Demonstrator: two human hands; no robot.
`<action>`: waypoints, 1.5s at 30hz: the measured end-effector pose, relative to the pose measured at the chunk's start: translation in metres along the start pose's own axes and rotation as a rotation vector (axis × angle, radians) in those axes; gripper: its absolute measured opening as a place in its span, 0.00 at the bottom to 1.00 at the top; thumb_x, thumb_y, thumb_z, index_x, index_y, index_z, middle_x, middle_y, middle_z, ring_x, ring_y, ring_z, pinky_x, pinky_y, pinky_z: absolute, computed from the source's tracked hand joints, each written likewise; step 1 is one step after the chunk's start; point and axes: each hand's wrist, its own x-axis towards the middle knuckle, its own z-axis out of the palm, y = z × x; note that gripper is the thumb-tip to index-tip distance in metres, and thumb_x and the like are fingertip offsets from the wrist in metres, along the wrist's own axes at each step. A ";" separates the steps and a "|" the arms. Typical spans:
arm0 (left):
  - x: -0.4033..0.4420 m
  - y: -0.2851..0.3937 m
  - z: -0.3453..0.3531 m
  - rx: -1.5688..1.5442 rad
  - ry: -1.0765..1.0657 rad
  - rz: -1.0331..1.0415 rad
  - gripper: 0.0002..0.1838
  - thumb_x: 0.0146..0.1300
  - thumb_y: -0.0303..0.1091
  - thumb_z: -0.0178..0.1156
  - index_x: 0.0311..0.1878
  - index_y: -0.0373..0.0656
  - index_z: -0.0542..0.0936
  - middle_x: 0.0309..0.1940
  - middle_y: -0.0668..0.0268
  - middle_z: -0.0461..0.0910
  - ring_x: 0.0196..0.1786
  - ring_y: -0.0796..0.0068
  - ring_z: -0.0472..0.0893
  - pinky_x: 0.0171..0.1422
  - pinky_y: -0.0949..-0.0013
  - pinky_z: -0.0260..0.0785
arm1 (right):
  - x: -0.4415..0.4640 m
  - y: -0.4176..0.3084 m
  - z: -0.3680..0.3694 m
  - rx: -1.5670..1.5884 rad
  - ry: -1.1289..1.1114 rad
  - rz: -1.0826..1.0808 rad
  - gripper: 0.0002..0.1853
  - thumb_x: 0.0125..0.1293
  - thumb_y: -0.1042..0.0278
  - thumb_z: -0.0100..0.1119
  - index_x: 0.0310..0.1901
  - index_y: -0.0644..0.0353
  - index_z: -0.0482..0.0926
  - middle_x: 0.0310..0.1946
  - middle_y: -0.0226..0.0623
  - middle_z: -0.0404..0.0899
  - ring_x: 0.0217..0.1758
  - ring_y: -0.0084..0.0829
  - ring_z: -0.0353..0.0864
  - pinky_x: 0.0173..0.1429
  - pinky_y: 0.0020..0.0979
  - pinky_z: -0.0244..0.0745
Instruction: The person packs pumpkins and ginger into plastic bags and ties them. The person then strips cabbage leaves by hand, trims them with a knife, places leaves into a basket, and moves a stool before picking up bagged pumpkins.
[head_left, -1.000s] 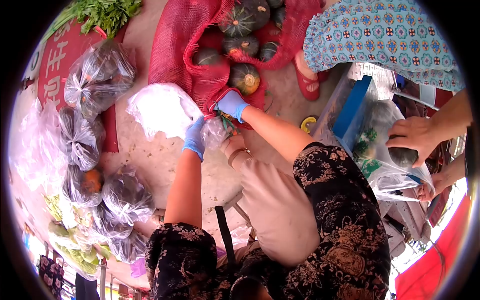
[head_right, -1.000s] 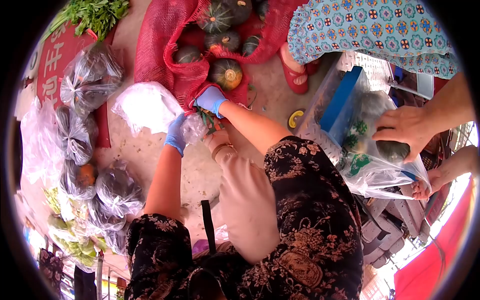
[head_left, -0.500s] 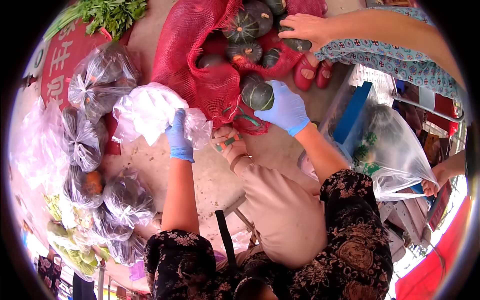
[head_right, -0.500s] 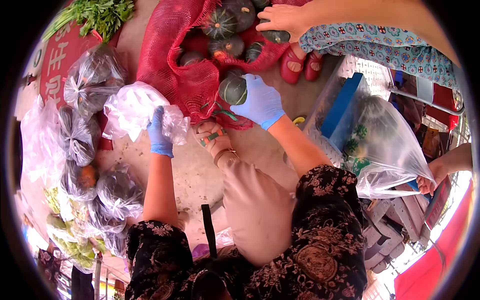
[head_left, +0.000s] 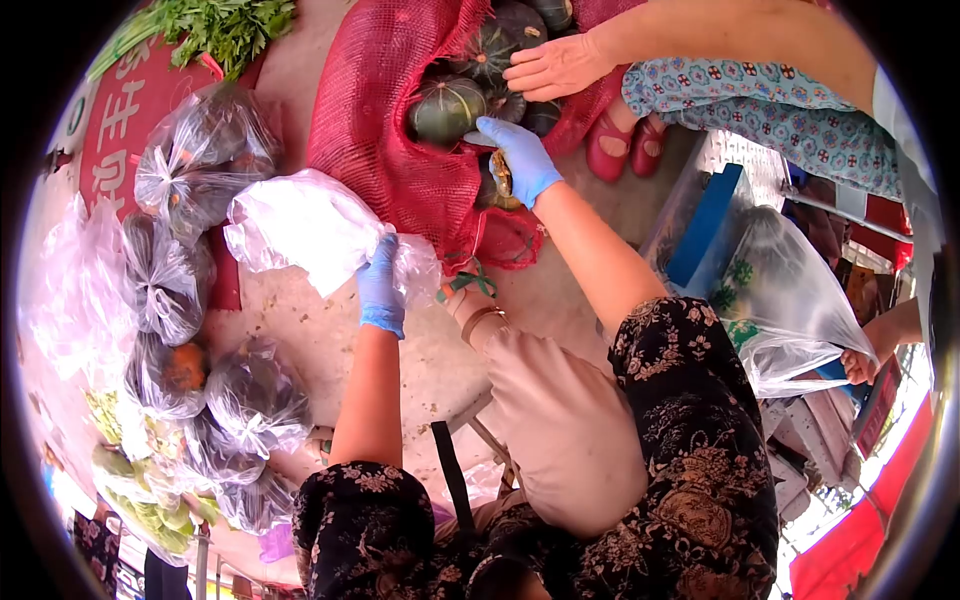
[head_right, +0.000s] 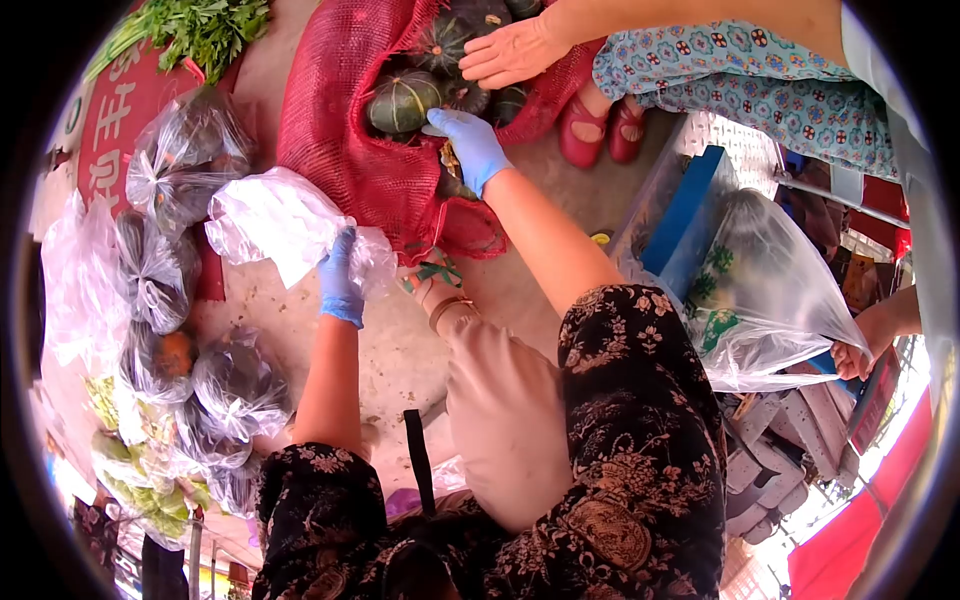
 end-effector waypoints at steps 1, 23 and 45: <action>-0.001 0.002 0.003 -0.011 -0.033 -0.016 0.18 0.54 0.30 0.60 0.48 0.39 0.72 0.40 0.67 0.74 0.39 0.75 0.74 0.43 0.71 0.69 | -0.013 0.007 -0.005 -0.039 -0.011 -0.069 0.16 0.57 0.58 0.58 0.40 0.63 0.76 0.27 0.36 0.77 0.25 0.22 0.74 0.31 0.24 0.69; -0.011 0.005 0.015 0.000 -0.064 -0.101 0.16 0.54 0.32 0.59 0.46 0.38 0.73 0.39 0.67 0.74 0.41 0.75 0.74 0.45 0.71 0.68 | -0.037 0.095 -0.086 -0.865 0.345 -0.157 0.19 0.50 0.58 0.62 0.40 0.63 0.76 0.35 0.43 0.79 0.39 0.33 0.78 0.43 0.32 0.70; 0.021 -0.015 0.037 0.392 -0.191 -0.072 0.22 0.52 0.36 0.62 0.47 0.33 0.72 0.40 0.61 0.75 0.41 0.70 0.75 0.46 0.70 0.69 | -0.038 -0.006 -0.065 -0.901 -0.420 0.200 0.17 0.53 0.53 0.62 0.30 0.62 0.78 0.23 0.32 0.78 0.28 0.20 0.74 0.38 0.24 0.69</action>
